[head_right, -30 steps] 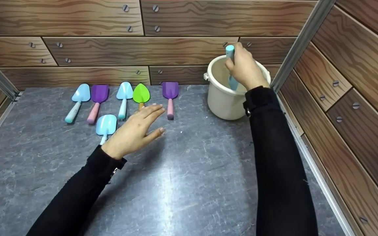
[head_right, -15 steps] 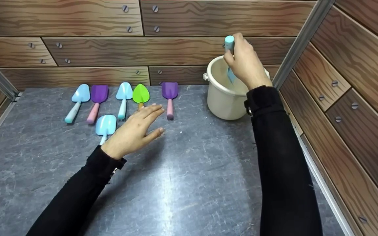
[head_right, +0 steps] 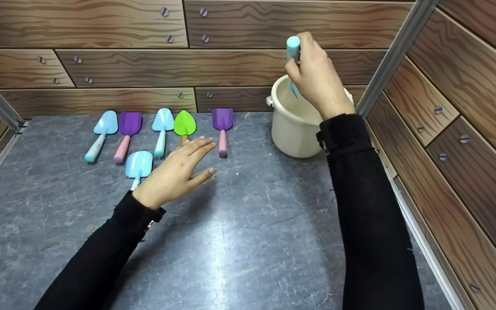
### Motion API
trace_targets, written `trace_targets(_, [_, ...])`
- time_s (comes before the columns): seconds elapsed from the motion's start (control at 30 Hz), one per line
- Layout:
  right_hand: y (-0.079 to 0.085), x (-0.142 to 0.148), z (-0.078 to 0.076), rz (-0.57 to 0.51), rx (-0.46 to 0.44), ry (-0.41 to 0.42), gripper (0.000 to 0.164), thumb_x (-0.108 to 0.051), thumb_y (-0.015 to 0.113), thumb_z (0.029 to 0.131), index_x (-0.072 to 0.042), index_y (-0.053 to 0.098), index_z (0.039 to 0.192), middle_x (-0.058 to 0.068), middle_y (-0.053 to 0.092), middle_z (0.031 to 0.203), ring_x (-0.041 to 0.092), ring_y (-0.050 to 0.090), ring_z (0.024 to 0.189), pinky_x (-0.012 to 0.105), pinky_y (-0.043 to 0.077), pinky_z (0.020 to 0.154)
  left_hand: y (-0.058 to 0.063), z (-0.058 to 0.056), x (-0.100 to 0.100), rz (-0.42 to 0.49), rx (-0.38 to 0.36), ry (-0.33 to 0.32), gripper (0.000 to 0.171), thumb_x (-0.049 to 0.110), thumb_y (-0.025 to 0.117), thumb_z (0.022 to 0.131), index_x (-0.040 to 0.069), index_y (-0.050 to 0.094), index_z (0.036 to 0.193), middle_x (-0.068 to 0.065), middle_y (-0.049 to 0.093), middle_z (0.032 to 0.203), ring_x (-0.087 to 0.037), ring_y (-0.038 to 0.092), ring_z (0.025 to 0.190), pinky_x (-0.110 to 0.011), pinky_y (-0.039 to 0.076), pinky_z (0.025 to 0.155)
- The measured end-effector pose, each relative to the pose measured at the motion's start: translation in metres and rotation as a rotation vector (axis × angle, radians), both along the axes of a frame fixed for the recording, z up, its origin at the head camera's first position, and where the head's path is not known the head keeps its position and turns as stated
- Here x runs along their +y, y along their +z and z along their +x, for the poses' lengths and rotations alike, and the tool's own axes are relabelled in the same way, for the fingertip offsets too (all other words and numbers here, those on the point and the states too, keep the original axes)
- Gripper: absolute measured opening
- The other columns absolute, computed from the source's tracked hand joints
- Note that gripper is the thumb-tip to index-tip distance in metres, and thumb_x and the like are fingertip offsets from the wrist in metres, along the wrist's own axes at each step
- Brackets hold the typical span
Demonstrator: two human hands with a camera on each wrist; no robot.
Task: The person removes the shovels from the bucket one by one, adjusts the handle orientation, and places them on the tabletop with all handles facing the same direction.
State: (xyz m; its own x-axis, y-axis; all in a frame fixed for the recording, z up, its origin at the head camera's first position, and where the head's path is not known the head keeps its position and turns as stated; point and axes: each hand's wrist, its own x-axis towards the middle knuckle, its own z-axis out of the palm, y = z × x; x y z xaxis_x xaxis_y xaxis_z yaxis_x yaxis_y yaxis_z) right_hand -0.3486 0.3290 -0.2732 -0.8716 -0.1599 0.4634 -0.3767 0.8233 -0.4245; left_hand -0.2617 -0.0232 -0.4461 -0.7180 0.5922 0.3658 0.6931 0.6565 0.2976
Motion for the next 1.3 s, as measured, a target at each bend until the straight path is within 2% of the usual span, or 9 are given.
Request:
trace_targets(0.1, [0.002,-0.005,0.005,0.0,0.04,0.015,0.032,-0.016,0.047,0.119,0.003,0.051,0.144,0.02,0.063,0.135,0.039,0.071,0.136,0.06,0.06,0.118,-0.001,0.0,0.0,0.008,0.009,-0.002,0.063,0.036,0.071,0.119,0.0,0.059,0.168,-0.024,0.06,0.175,-0.045,0.056,0.167,-0.062,0.039,0.146])
trace_targets(0.23, [0.005,-0.013,0.011,0.005,0.078,0.041,0.03,-0.015,0.049,0.12,0.003,0.053,0.143,0.02,0.067,0.135,0.038,0.074,0.136,0.058,0.062,0.122,0.0,0.0,0.0,0.004,0.002,0.001,0.063,0.037,0.07,0.119,0.0,0.058,0.169,-0.024,0.059,0.176,-0.044,0.055,0.168,-0.062,0.039,0.146])
trace_targets(0.33, [0.006,-0.017,0.016,0.003,0.096,0.069,0.028,-0.014,0.05,0.12,0.003,0.055,0.143,0.019,0.069,0.134,0.034,0.077,0.133,0.043,0.064,0.123,0.0,0.0,0.0,0.002,-0.003,0.002,0.064,0.037,0.07,0.119,0.0,0.057,0.17,-0.024,0.059,0.177,-0.044,0.054,0.168,-0.062,0.038,0.147])
trace_targets(0.43, [0.006,-0.022,0.02,-0.002,0.113,0.095,0.028,-0.012,0.052,0.12,0.004,0.056,0.143,0.016,0.07,0.132,0.026,0.078,0.127,0.024,0.063,0.118,0.001,0.0,0.0,0.002,-0.005,0.003,0.064,0.036,0.07,0.119,0.0,0.057,0.17,-0.024,0.058,0.177,-0.044,0.054,0.168,-0.062,0.038,0.147])
trace_targets(0.53, [0.004,-0.025,0.024,-0.004,0.128,0.11,0.028,-0.009,0.054,0.119,0.004,0.058,0.143,0.014,0.07,0.13,0.017,0.075,0.122,0.016,0.062,0.114,0.001,0.0,0.0,-0.002,-0.009,0.004,0.064,0.037,0.07,0.119,0.0,0.056,0.17,-0.024,0.057,0.178,-0.044,0.054,0.169,-0.062,0.037,0.147])
trace_targets(0.83, [-0.002,-0.035,0.036,-0.011,0.152,0.18,0.025,0.002,0.063,0.112,0.009,0.063,0.136,0.012,0.073,0.128,0.011,0.072,0.123,0.018,0.064,0.116,0.002,0.0,-0.001,-0.017,-0.027,0.013,0.066,0.04,0.067,0.121,0.001,0.054,0.173,-0.022,0.055,0.181,-0.043,0.051,0.171,-0.061,0.035,0.148])
trace_targets(1.07, [-0.007,-0.035,0.042,0.014,0.176,0.249,0.028,0.003,0.07,0.112,0.009,0.066,0.139,0.021,0.075,0.136,0.029,0.078,0.134,0.024,0.065,0.118,0.002,0.0,-0.002,0.001,-0.031,0.015,0.064,0.037,0.068,0.12,0.001,0.056,0.171,-0.023,0.055,0.18,-0.044,0.051,0.171,-0.061,0.035,0.148])
trace_targets(1.13, [-0.009,-0.035,0.043,0.027,0.193,0.273,0.03,0.003,0.071,0.112,0.01,0.064,0.14,0.024,0.074,0.137,0.03,0.078,0.134,0.022,0.064,0.118,0.003,0.0,-0.002,0.002,-0.036,0.016,0.064,0.038,0.068,0.12,0.001,0.056,0.171,-0.023,0.054,0.181,-0.044,0.051,0.171,-0.061,0.034,0.149])
trace_targets(1.3, [-0.014,-0.035,0.047,0.042,0.251,0.302,0.029,0.005,0.076,0.109,0.009,0.068,0.137,0.022,0.078,0.136,0.031,0.078,0.131,0.011,0.059,0.116,0.005,0.0,-0.004,0.002,-0.05,0.014,0.066,0.039,0.066,0.121,0.001,0.054,0.173,-0.022,0.053,0.182,-0.042,0.05,0.172,-0.059,0.032,0.15])
